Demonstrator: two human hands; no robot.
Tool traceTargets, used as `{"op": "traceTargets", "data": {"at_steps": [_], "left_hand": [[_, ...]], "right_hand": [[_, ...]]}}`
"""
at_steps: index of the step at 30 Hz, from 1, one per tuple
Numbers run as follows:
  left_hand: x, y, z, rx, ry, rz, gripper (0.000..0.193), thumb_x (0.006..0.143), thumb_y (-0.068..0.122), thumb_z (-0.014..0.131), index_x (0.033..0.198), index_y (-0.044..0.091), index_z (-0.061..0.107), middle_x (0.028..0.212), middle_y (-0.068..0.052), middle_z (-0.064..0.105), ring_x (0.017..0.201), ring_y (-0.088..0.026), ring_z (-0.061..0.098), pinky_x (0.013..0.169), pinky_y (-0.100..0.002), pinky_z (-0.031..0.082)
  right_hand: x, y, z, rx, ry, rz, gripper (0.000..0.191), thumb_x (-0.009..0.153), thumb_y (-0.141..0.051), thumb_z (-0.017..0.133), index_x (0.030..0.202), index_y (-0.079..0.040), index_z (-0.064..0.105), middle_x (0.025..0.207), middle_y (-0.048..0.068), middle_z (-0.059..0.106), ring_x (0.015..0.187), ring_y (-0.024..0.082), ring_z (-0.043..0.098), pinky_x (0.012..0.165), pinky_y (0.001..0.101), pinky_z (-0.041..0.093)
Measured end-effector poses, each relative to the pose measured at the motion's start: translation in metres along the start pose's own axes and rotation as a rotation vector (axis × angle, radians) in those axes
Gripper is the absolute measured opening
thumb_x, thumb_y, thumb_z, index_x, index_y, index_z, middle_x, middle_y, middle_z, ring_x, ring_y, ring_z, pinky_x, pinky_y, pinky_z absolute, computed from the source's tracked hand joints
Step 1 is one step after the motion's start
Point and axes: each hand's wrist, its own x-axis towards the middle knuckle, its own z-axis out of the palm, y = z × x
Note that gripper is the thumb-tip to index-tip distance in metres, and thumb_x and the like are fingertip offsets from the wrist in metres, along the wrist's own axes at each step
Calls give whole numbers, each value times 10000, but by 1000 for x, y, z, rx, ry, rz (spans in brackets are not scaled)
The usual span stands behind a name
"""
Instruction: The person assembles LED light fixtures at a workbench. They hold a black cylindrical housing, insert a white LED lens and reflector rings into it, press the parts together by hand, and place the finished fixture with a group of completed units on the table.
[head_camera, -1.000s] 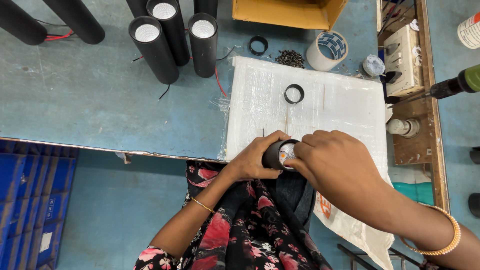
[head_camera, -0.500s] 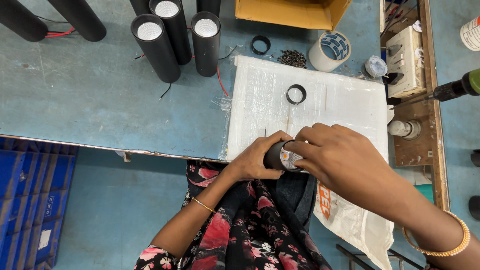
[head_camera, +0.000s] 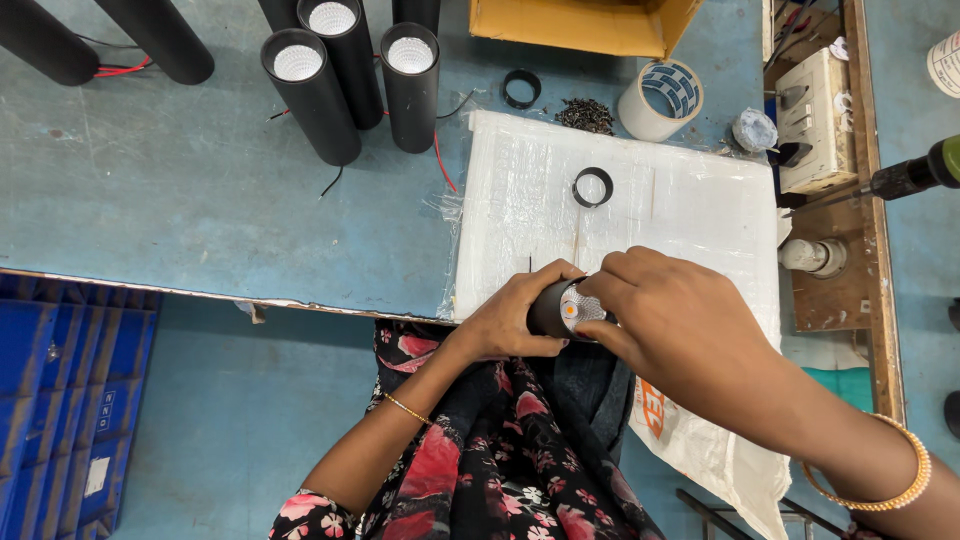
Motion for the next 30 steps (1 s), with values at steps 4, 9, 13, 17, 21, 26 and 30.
{"op": "traceTargets", "data": {"at_steps": [4,9,13,17,21,26,30], "left_hand": [[0,-2,1,22,9,16,697,704,187,776,1338,53,518,1084,-112,703,1007,-224,692,953,-341,527],[0,-3,1,30,-1,-13,680,698,194,774,1318,54,531,1061,-112,712,976,-229,699,937,-346,540],[1,-2,1,23,1,20,688,695,191,776,1320,52,525,1107,-115,709,1025,-241,705,972,-350,534],[1,-1,1,13,-2,11,658,697,195,777,1296,59,540,1106,-108,716,1041,-241,718,979,-346,540],[2,1,1,27,10,28,658,702,196,782,1295,58,532,1101,-110,709,1029,-239,709,965,-349,534],[2,3,0,12,4,-15,640,707,191,778,1287,57,541,1065,-108,711,991,-235,706,942,-350,540],[1,2,0,7,6,-4,660,710,191,778,1307,55,531,1092,-106,708,1014,-225,704,954,-344,536]], "right_hand": [[-2,-2,3,22,-10,93,337,771,-325,761,1014,-98,708,862,65,660,866,301,644,696,452,519],[-6,-3,7,46,51,86,347,759,-307,766,1012,-79,701,837,71,661,865,304,642,673,441,521],[-10,-3,8,66,72,101,291,781,-293,751,995,-101,710,832,55,673,862,292,651,669,435,521],[-11,-5,7,37,17,142,257,805,-311,742,978,-123,712,835,39,680,876,279,660,681,432,523],[-11,-4,4,67,80,112,350,784,-310,745,1074,-116,723,880,60,672,861,294,655,667,429,522],[-8,-2,1,53,48,79,403,780,-317,741,1147,-152,738,937,42,680,886,279,653,693,431,520],[-7,3,1,40,35,20,394,776,-276,742,1150,-154,751,999,22,707,910,269,647,707,428,516]]}}
